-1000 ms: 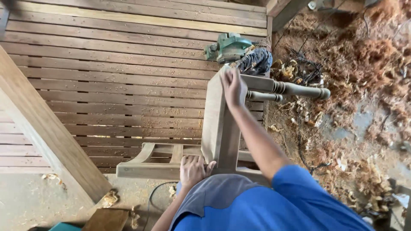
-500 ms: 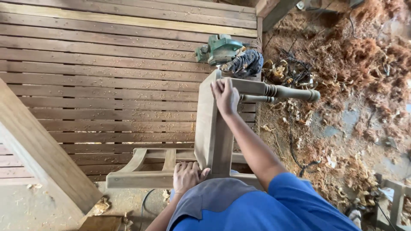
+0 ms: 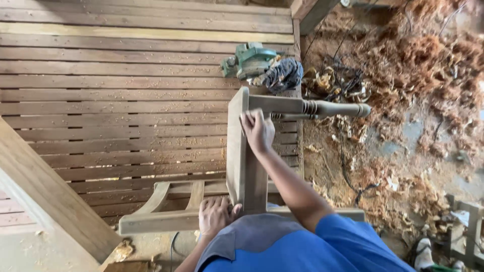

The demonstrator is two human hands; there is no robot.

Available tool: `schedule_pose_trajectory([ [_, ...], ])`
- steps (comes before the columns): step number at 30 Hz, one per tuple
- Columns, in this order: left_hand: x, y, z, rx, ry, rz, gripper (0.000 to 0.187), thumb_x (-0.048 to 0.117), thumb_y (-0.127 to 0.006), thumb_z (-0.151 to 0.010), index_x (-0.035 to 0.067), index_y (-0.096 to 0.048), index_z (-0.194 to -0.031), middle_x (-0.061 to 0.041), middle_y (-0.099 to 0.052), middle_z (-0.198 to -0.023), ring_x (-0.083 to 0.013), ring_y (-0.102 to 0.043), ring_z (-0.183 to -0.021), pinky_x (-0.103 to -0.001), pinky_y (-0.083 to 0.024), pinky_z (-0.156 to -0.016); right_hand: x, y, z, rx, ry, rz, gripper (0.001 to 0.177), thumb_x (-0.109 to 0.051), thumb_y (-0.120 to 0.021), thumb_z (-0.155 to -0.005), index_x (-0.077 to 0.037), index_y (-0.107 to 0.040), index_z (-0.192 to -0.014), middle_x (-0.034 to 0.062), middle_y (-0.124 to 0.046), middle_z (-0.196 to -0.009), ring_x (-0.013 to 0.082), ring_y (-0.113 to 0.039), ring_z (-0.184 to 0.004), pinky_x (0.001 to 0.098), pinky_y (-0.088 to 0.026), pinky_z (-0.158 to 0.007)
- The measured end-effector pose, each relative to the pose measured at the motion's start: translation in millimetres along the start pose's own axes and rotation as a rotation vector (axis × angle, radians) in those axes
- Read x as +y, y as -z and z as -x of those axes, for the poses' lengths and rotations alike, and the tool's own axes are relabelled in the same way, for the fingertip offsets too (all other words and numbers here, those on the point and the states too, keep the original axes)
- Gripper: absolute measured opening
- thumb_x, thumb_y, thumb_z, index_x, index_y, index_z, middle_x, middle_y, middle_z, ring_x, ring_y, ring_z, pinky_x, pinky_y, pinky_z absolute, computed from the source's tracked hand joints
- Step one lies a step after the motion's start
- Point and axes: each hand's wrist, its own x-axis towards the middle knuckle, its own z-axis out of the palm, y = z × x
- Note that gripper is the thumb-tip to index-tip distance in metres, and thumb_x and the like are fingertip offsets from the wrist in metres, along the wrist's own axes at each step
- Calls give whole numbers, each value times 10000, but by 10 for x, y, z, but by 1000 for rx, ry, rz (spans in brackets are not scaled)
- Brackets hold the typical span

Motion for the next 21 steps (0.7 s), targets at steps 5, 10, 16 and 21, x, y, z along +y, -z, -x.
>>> schedule_pose_trajectory([
  [5,4,-49,20,101,-21,-43,665,711,-406,-980,138,-739,-930,-78,-775,-841,-248,-695,-836,-410,-437,-944,-151,-40,-852,-6,-68,-187,273,-280,-709,-957,-152,-488,-860,-34,-676,-683,119,-575,-522,306,-437,-573],
  [10,-2,-19,63,64,3,-39,633,705,-419,-977,144,-710,-933,-78,-779,-916,-283,-695,-949,-427,-439,-970,273,-242,-913,64,-243,-150,329,-540,-526,-983,-215,-512,-936,-63,-666,-717,129,-606,-551,304,-439,-462],
  [16,-54,-118,33,229,-56,-38,677,739,-379,-969,144,-693,-889,-62,-774,-838,-252,-719,-811,-414,-482,-875,81,225,831,-135,-10,170,128,-206,-631,-985,-111,-559,-1031,79,-626,-1005,242,-608,-892,420,-533,-812],
  [21,-92,-189,36,80,-43,-104,770,798,-276,-955,149,-691,-971,-74,-771,-870,-268,-710,-873,-431,-468,-937,71,462,1284,-45,227,140,200,-222,-690,-940,-182,-515,-851,-12,-569,-790,171,-490,-768,393,-314,-880],
])
